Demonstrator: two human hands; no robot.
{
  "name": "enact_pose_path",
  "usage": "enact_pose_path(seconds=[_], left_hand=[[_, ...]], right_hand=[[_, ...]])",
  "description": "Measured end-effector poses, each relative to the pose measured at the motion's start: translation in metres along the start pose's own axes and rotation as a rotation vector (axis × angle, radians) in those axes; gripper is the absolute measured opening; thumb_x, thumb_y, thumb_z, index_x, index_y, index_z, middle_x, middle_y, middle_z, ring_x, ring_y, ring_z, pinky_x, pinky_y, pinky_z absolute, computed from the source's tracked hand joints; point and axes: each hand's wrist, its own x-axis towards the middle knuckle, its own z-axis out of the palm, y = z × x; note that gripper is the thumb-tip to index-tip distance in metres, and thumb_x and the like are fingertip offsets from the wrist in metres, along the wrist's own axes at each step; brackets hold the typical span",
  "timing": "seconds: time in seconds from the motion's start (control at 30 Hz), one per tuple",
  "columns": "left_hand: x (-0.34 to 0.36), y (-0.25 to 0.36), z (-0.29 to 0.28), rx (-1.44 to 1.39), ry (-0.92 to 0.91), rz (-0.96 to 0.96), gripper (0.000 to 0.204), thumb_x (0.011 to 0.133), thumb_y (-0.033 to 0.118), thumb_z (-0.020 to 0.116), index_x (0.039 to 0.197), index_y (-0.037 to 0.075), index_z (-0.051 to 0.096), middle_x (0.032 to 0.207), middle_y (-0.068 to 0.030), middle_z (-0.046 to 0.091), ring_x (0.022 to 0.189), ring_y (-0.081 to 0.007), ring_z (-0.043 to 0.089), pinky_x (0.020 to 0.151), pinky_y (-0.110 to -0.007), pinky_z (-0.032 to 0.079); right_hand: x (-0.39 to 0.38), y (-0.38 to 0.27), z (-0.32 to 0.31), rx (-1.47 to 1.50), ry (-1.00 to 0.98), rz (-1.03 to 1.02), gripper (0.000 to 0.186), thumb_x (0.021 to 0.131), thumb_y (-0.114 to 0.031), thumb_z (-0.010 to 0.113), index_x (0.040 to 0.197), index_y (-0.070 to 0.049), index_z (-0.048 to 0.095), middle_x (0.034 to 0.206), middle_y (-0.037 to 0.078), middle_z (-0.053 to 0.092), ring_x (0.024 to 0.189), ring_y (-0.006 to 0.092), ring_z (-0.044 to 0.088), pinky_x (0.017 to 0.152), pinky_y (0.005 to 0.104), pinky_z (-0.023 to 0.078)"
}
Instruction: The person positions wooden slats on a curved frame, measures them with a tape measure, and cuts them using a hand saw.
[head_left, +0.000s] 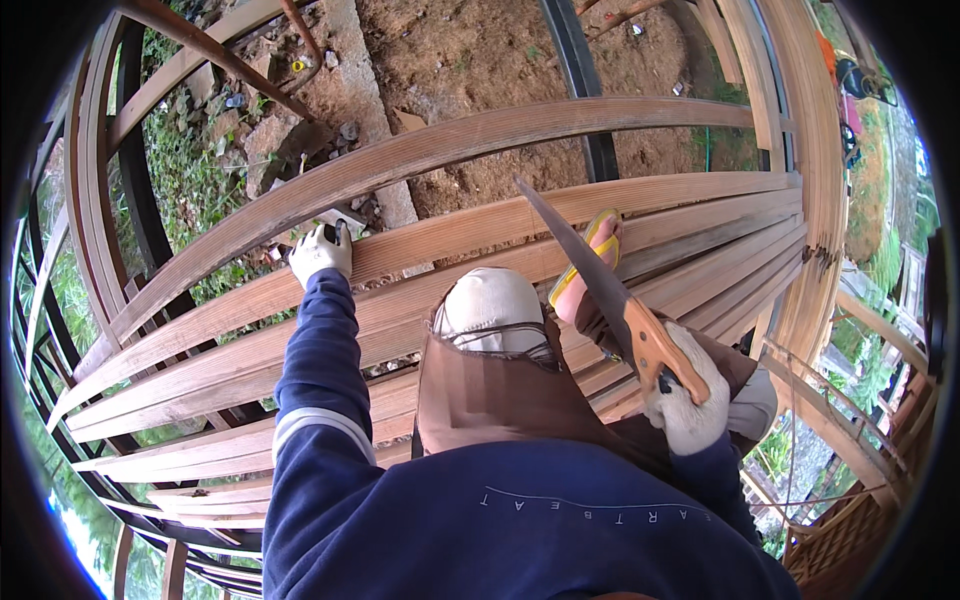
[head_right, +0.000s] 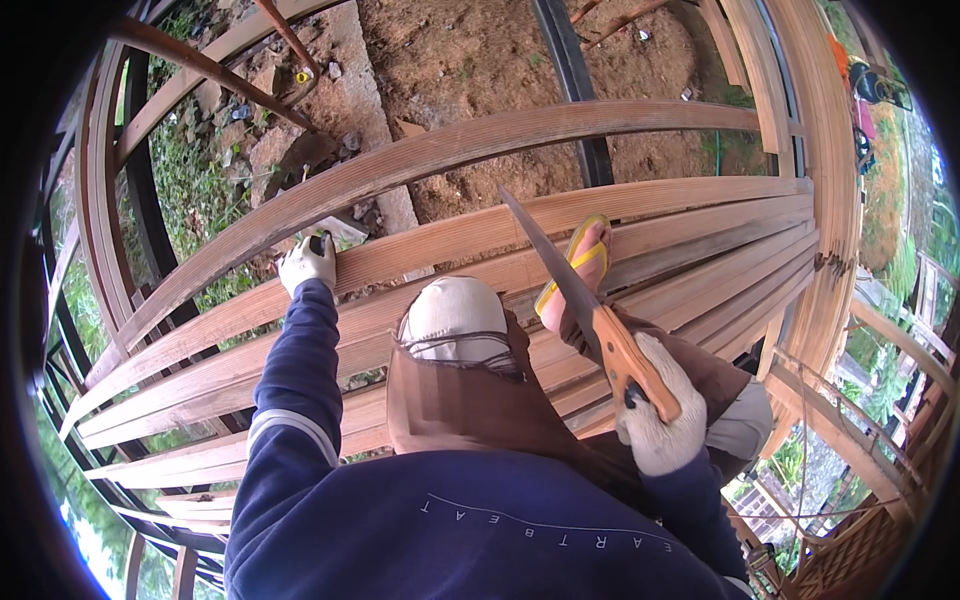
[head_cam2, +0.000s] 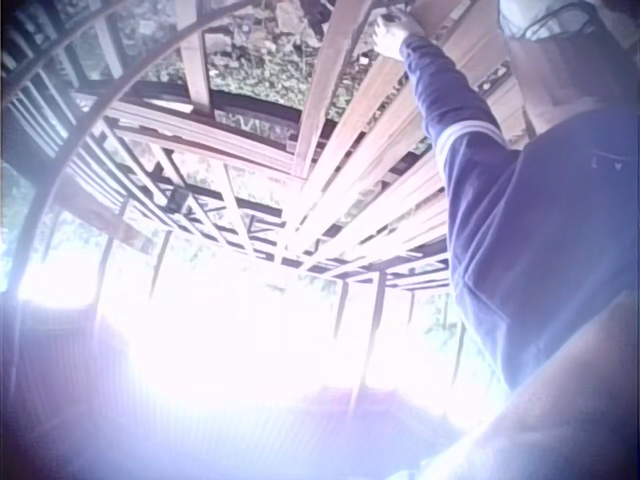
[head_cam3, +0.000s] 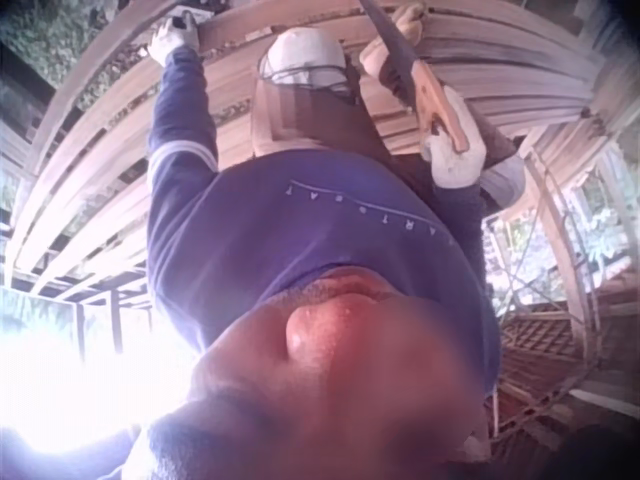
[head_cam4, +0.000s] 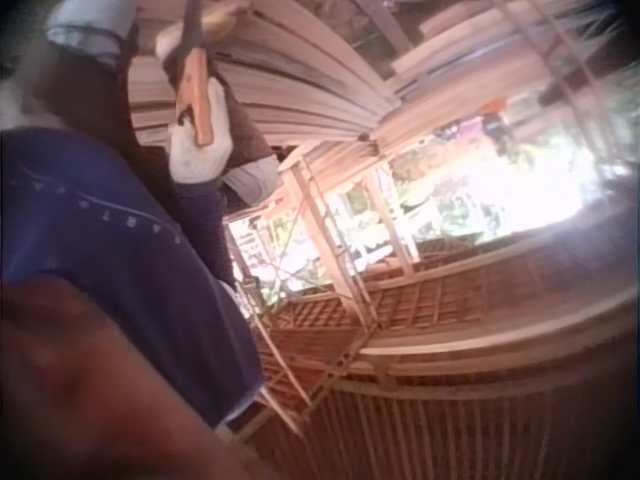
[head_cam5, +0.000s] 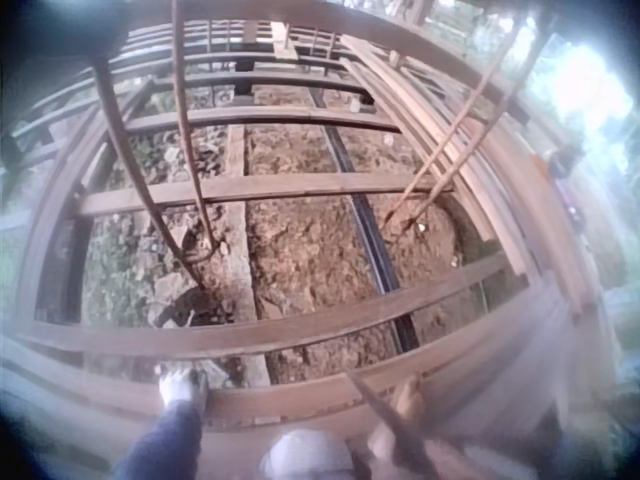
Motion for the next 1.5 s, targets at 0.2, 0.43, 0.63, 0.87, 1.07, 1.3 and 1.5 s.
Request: enact_pose_path(seconds=[0.2,0.43,0.63,0.87,1.07,1.3,1.5], left_hand=[[0.001,-0.010,0.016,0.015,0.063,0.012,0.044,0.092,0.054,0.058,0.098,0.013,0.073,0.099,-0.0108,0.074,0.102,-0.0285,0.067,0.095,-0.043,0.046],[0.002,-0.005,0.006,0.016,0.019,-0.001,0.048,0.094,0.056,0.054,0.097,0.013,0.073,0.102,-0.0097,0.074,0.102,-0.0284,0.066,0.095,-0.041,0.044],[0.006,-0.010,0.021,0.027,0.112,0.022,0.044,0.093,0.055,0.056,0.092,0.014,0.073,0.097,-0.0098,0.074,0.098,-0.0285,0.067,0.092,-0.042,0.046],[0.000,-0.005,0.006,0.009,0.069,0.017,0.043,0.093,0.053,0.057,0.093,0.014,0.073,0.096,-0.0099,0.074,0.098,-0.0279,0.067,0.091,-0.042,0.046],[0.002,-0.007,0.012,0.024,0.056,-0.002,0.048,0.092,0.055,0.057,0.103,0.012,0.074,0.102,-0.0112,0.074,0.104,-0.0290,0.067,0.097,-0.043,0.045],[-0.004,-0.002,-0.004,0.021,0.025,0.026,0.041,0.088,0.050,0.063,0.099,0.013,0.074,0.101,-0.0079,0.073,0.102,-0.0284,0.066,0.094,-0.045,0.046],[0.003,-0.002,0.009,-0.023,0.099,0.049,0.041,0.090,0.051,0.061,0.093,0.012,0.073,0.098,-0.0082,0.073,0.100,-0.0292,0.066,0.094,-0.045,0.045]], right_hand=[[-0.007,0.000,0.006,0.101,0.008,0.075,0.051,0.092,-0.010,0.062,0.138,0.008,0.051,0.131,0.021,0.062,0.120,0.0259,0.062,0.099,0.0345,0.049],[0.009,0.025,0.022,0.219,-0.006,0.013,0.053,0.094,-0.013,0.063,0.141,0.006,0.048,0.133,0.019,0.061,0.118,0.0253,0.063,0.101,0.0343,0.049],[0.062,0.025,0.055,0.068,0.000,-0.074,0.050,0.088,-0.002,0.064,0.136,0.009,0.051,0.126,0.021,0.064,0.117,0.0281,0.063,0.100,0.0346,0.049],[0.042,0.027,0.040,0.072,-0.060,-0.109,0.044,0.092,-0.004,0.060,0.134,0.006,0.053,0.118,0.016,0.066,0.112,0.0212,0.063,0.097,0.0320,0.050],[0.158,0.052,0.104,0.037,0.090,-0.019,0.033,0.087,-0.012,0.062,0.118,-0.001,0.064,0.094,0.018,0.070,0.089,0.0340,0.068,0.083,0.0370,0.053],[0.173,0.052,0.102,0.069,0.092,-0.091,0.028,0.086,-0.015,0.063,0.111,-0.003,0.068,0.086,0.011,0.070,0.079,0.0224,0.068,0.073,0.0352,0.053],[0.162,0.011,0.066,0.090,-0.135,0.055,0.026,0.091,-0.009,0.061,0.115,0.000,0.063,0.081,0.005,0.062,0.063,0.0106,0.057,0.055,0.0267,0.048]])
